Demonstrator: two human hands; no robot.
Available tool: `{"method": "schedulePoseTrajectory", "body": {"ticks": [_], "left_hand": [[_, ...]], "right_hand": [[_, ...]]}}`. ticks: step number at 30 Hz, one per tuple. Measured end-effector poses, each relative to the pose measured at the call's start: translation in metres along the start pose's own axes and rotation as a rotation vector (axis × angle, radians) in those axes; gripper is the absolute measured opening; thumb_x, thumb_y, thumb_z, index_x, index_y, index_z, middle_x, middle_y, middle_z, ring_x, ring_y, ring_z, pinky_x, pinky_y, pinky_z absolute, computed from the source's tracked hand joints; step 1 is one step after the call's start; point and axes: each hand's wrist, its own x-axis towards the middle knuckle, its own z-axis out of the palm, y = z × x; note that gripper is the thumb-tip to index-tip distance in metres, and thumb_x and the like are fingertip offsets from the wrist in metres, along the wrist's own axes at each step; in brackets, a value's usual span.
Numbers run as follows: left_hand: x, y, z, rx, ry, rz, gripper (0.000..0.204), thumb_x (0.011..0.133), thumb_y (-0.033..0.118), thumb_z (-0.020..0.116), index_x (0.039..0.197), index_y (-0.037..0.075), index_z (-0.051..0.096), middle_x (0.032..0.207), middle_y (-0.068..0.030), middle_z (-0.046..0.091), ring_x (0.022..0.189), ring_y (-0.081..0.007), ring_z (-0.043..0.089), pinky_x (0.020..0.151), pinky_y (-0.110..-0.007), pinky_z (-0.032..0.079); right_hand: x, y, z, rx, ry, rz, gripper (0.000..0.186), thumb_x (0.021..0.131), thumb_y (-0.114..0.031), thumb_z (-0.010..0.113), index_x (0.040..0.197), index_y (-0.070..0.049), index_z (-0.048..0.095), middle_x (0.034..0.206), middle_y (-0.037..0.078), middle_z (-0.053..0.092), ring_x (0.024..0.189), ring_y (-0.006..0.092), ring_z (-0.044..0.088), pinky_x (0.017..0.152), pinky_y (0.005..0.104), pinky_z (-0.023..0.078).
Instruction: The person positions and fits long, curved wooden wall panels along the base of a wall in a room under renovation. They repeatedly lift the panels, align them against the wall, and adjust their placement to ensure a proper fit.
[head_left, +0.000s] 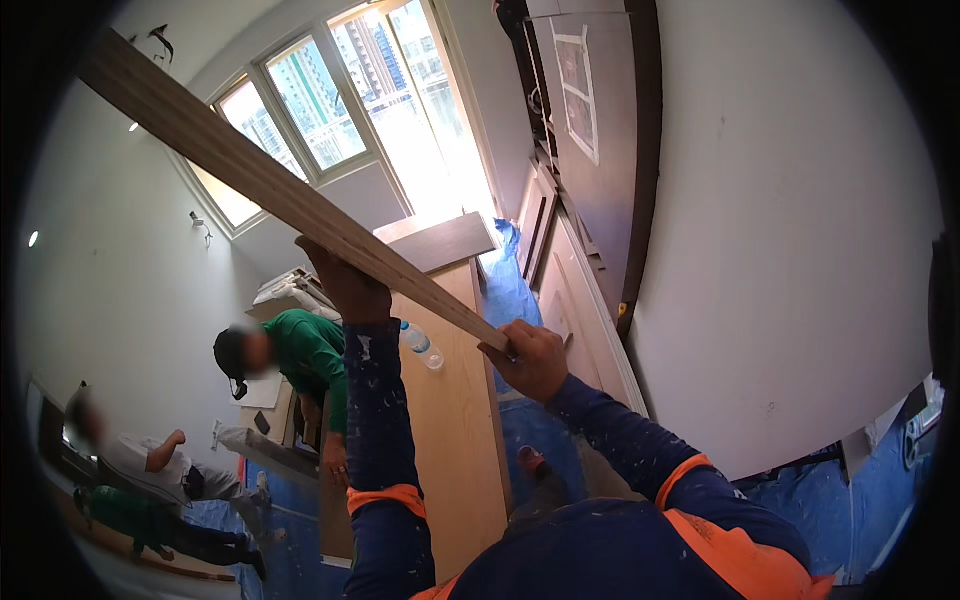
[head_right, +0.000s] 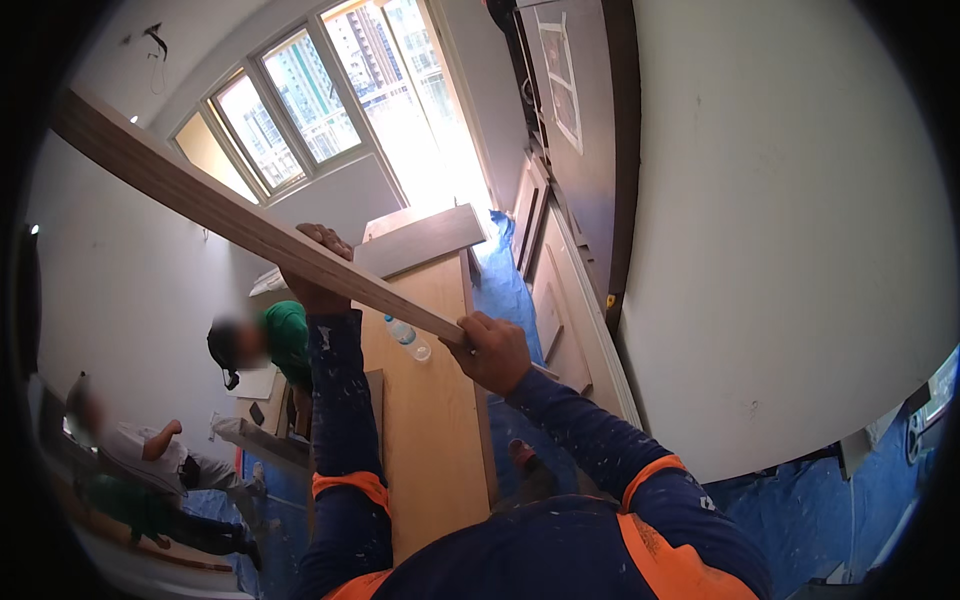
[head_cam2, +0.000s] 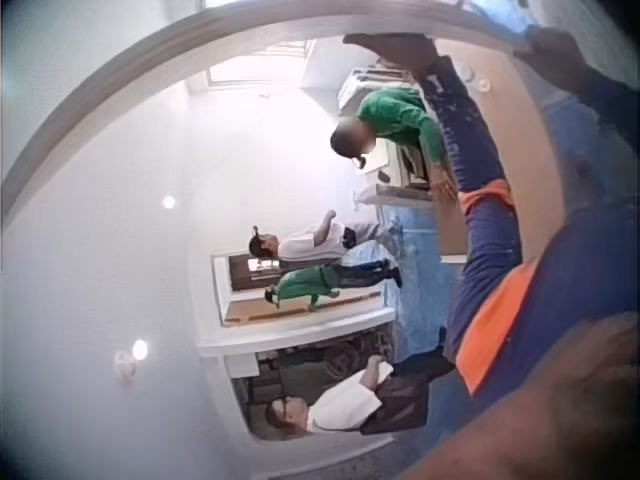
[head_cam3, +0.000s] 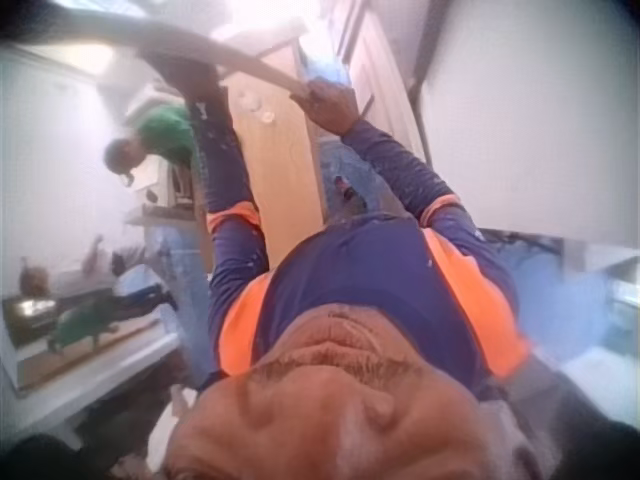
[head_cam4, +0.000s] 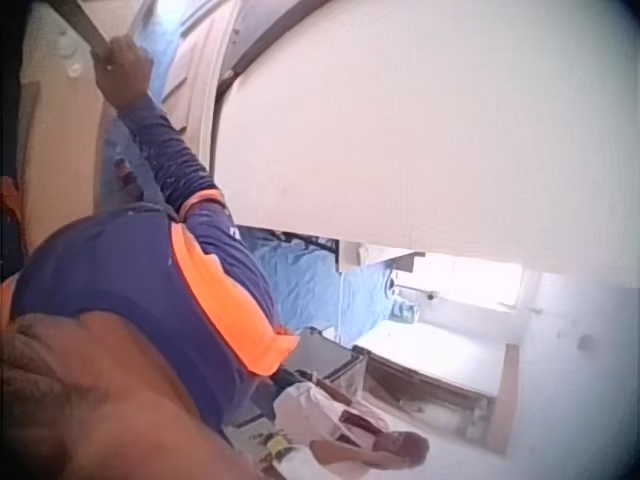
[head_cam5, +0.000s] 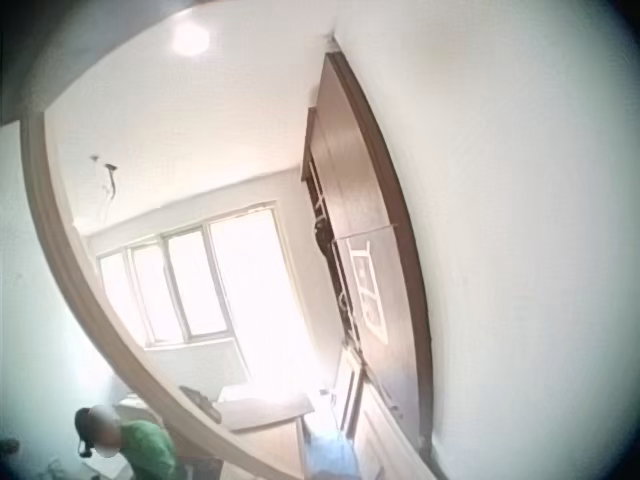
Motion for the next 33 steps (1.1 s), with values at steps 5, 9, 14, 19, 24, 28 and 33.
{"method": "schedulePoseTrajectory", "body": {"ticks": [5,9,14,19,24,28,33], "left_hand": [[0.024,-0.056,-0.029,-0.232,0.166,-0.233,0.051,0.109,0.054,0.041,0.102,0.007,0.060,0.087,-0.0101,0.061,0.080,-0.0231,0.065,0.071,-0.035,0.056],[0.094,-0.118,-0.058,-0.289,0.142,-0.267,0.055,0.108,0.054,0.042,0.099,0.005,0.065,0.087,-0.0101,0.066,0.080,-0.0239,0.067,0.072,-0.039,0.057],[0.124,-0.170,-0.021,-0.097,0.150,-0.280,0.077,0.102,0.073,0.040,0.146,0.011,0.050,0.128,-0.0076,0.065,0.118,-0.0253,0.063,0.100,-0.042,0.052],[0.160,-0.219,-0.011,-0.081,0.052,-0.318,0.076,0.106,0.067,0.041,0.155,0.008,0.041,0.146,-0.0087,0.056,0.134,-0.0242,0.053,0.112,-0.040,0.044],[0.192,-0.261,-0.003,-0.107,0.024,-0.425,0.070,0.108,0.061,0.044,0.148,0.004,0.048,0.135,-0.0080,0.062,0.124,-0.0227,0.060,0.107,-0.037,0.048],[0.217,-0.307,-0.001,-0.079,-0.009,-0.452,0.075,0.105,0.063,0.050,0.145,-0.001,0.050,0.137,-0.0120,0.061,0.127,-0.0239,0.059,0.109,-0.038,0.048],[0.249,-0.396,0.000,-0.058,-0.050,-0.463,0.079,0.105,0.064,0.048,0.146,-0.003,0.049,0.139,-0.0133,0.061,0.127,-0.0238,0.060,0.108,-0.036,0.049]], "right_hand": [[0.007,0.039,0.031,-0.017,-0.088,0.089,0.025,0.088,-0.025,0.083,0.090,-0.006,0.067,0.072,0.009,0.064,0.057,0.0264,0.065,0.053,0.0386,0.050],[0.081,0.106,0.089,0.001,-0.073,0.036,0.027,0.087,-0.027,0.083,0.095,-0.007,0.065,0.080,0.008,0.069,0.062,0.0275,0.068,0.058,0.0399,0.054],[0.110,0.157,0.110,0.002,0.001,0.197,0.027,0.085,-0.025,0.086,0.089,-0.008,0.066,0.069,0.008,0.066,0.057,0.0259,0.067,0.053,0.0363,0.052],[0.145,0.193,0.126,-0.002,-0.008,0.301,0.025,0.085,-0.023,0.086,0.086,-0.006,0.068,0.068,0.009,0.065,0.056,0.0247,0.066,0.054,0.0348,0.052],[0.172,0.234,0.136,-0.010,-0.020,0.293,0.024,0.086,-0.022,0.085,0.088,-0.005,0.069,0.066,0.008,0.064,0.054,0.0203,0.064,0.052,0.0323,0.050],[0.198,0.274,0.150,-0.053,-0.041,0.263,0.023,0.087,-0.021,0.085,0.089,-0.004,0.069,0.066,0.007,0.064,0.052,0.0177,0.062,0.051,0.0309,0.048],[0.222,0.323,0.168,-0.032,-0.021,0.315,0.021,0.087,-0.018,0.084,0.093,-0.003,0.071,0.069,0.008,0.068,0.052,0.0158,0.061,0.050,0.0297,0.047]]}}
